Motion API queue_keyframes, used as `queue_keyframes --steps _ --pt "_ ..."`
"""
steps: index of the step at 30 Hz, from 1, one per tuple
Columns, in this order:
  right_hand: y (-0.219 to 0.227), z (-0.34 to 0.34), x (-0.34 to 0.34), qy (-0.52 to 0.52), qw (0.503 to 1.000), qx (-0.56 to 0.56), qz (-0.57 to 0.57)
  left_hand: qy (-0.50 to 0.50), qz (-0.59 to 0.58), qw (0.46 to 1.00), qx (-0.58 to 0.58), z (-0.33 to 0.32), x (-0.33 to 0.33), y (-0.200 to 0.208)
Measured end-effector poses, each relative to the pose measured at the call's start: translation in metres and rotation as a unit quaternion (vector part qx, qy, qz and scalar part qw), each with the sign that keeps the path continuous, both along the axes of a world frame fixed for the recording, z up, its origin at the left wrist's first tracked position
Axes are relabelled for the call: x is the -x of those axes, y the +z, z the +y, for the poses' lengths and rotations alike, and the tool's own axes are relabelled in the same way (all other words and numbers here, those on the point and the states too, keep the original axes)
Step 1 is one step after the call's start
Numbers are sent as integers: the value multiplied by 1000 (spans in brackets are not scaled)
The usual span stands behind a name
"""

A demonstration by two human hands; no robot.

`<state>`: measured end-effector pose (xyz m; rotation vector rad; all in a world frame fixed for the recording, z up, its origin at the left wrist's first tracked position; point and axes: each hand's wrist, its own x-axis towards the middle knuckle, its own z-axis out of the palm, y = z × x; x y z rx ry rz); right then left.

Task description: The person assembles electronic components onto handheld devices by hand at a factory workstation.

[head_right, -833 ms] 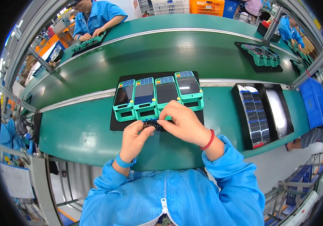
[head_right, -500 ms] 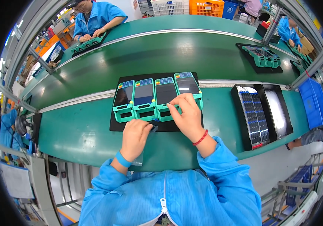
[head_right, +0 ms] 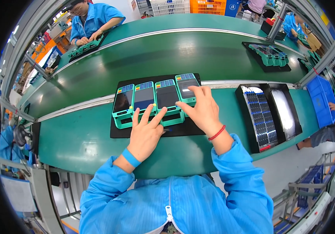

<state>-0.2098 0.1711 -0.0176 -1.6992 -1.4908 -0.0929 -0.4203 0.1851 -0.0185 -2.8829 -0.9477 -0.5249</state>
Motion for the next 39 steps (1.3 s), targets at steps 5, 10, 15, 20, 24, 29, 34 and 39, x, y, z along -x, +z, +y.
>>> queue_keyframes --steps 5,10,15,20,24,29,34,39 --pt "9 10 -3 29 977 201 -63 6 -73 997 27 -5 -2 12" --pt "10 0 -2 141 986 81 -38 28 -323 921 217 -3 5 17" --pt "26 -29 6 320 874 195 310 24 -330 911 248 -8 1 18" --pt "21 -42 20 295 947 -43 121 41 -317 924 210 -6 -11 11" --pt "16 -44 -20 117 964 -90 222 14 -270 952 145 -4 -22 5" --pt "-35 -15 -47 64 958 -89 265 -50 -159 984 62 -12 -54 5" --pt "-48 -6 -40 18 970 -63 233 -56 -106 992 49 -2 -72 -3" --pt "-43 -10 -42 -15 993 -66 93 -52 -61 996 33 5 -81 -6"
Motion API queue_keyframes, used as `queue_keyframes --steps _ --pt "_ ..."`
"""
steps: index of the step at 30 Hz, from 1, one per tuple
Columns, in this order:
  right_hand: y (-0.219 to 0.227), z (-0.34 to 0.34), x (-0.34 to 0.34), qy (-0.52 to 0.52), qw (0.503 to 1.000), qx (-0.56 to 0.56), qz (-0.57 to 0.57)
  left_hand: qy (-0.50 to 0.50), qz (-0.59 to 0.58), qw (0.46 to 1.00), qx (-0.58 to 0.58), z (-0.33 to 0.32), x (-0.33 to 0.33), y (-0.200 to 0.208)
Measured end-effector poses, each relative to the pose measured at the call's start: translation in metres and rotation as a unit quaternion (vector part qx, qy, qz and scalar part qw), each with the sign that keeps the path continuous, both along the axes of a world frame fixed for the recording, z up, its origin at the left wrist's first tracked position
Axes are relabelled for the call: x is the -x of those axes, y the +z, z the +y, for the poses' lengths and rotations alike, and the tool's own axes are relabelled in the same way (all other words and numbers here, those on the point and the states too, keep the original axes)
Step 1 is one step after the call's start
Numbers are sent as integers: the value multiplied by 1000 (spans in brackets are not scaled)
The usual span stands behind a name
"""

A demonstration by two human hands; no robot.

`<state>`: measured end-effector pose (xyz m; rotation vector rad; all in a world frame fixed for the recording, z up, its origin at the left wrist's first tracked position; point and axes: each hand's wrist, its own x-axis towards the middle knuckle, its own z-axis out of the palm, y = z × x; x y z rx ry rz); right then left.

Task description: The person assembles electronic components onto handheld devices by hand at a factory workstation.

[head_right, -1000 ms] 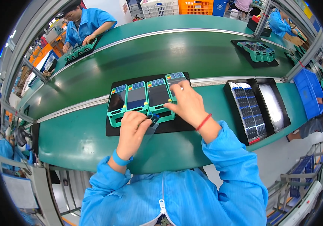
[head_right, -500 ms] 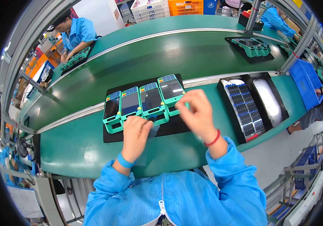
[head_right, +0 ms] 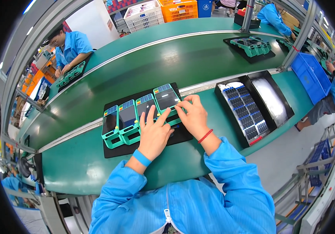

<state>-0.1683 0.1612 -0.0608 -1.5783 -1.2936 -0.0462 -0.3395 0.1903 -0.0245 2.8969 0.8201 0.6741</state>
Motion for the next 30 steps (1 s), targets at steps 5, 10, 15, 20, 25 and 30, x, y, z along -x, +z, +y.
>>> queue_keyframes --steps 5,10,15,20,25,30 --pt "8 6 -21 -15 986 105 131 -2 31 1000 4 -1 1 3" --pt "-16 20 -32 99 939 155 291 -6 31 999 6 2 -3 -2" --pt "-2 5 -26 -24 993 89 69 -11 -86 992 87 8 24 18" --pt "28 -61 36 304 611 371 630 69 -353 881 306 6 105 52" --pt "-16 -36 113 289 362 427 776 57 -503 765 399 0 142 44" --pt "-13 21 114 267 340 338 836 7 -558 720 411 5 167 26"
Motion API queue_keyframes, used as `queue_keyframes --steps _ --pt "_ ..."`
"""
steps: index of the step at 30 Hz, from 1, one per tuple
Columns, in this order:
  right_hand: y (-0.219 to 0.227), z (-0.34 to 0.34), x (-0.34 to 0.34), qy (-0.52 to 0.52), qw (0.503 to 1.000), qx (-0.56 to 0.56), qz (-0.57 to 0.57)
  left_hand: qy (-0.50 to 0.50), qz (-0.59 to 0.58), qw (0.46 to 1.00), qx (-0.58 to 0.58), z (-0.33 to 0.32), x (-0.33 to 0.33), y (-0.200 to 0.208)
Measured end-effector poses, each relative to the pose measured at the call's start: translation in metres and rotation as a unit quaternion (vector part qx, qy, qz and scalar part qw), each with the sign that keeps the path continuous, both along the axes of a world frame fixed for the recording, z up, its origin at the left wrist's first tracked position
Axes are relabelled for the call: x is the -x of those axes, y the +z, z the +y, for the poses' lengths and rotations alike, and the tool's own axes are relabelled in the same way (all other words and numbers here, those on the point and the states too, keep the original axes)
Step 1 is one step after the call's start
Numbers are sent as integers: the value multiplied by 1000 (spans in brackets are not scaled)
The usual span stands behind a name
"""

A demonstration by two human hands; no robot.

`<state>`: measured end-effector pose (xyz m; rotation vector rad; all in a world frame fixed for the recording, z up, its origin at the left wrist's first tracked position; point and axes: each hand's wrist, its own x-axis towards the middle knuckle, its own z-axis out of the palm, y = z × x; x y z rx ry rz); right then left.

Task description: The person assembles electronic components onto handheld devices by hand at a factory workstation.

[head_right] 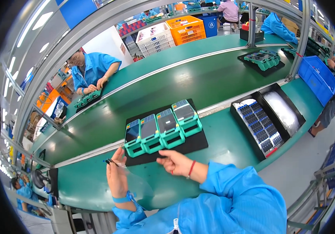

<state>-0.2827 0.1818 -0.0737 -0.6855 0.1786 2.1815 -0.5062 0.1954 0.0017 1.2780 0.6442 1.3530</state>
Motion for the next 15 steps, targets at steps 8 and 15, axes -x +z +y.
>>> queue_keyframes --steps 8,15 --pt "0 137 -37 -120 957 -214 -151 -29 -24 986 161 30 -22 -39" --pt "16 46 -1 34 907 -284 -309 -56 10 970 238 42 -27 -54"
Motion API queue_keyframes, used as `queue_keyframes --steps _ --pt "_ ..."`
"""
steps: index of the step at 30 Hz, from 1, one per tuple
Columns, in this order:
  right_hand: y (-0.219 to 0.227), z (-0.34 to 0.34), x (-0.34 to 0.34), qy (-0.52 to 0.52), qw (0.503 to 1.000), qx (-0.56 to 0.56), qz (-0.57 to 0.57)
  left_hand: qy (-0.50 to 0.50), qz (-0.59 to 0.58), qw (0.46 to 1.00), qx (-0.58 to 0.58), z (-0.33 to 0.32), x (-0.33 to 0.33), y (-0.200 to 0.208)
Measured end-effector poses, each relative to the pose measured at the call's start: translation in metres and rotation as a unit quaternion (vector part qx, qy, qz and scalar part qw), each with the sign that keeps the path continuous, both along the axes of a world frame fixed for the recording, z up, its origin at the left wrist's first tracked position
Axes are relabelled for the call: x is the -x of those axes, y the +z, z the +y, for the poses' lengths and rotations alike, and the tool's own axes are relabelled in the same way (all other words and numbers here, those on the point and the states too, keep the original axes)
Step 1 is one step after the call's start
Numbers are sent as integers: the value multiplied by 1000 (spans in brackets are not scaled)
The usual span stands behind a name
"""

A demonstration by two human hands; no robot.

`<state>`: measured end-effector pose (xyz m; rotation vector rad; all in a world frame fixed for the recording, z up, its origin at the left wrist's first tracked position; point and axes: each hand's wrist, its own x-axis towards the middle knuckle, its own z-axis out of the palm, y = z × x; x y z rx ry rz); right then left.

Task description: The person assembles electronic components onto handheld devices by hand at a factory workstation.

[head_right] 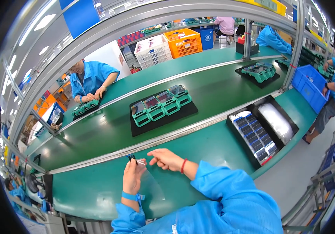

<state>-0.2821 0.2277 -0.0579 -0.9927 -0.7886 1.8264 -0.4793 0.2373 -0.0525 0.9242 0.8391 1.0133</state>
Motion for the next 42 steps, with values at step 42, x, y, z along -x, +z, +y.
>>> queue_keyframes --steps 42 --pt "-43 -25 -19 -99 949 -245 -173 -146 115 977 -109 -2 -43 -34"
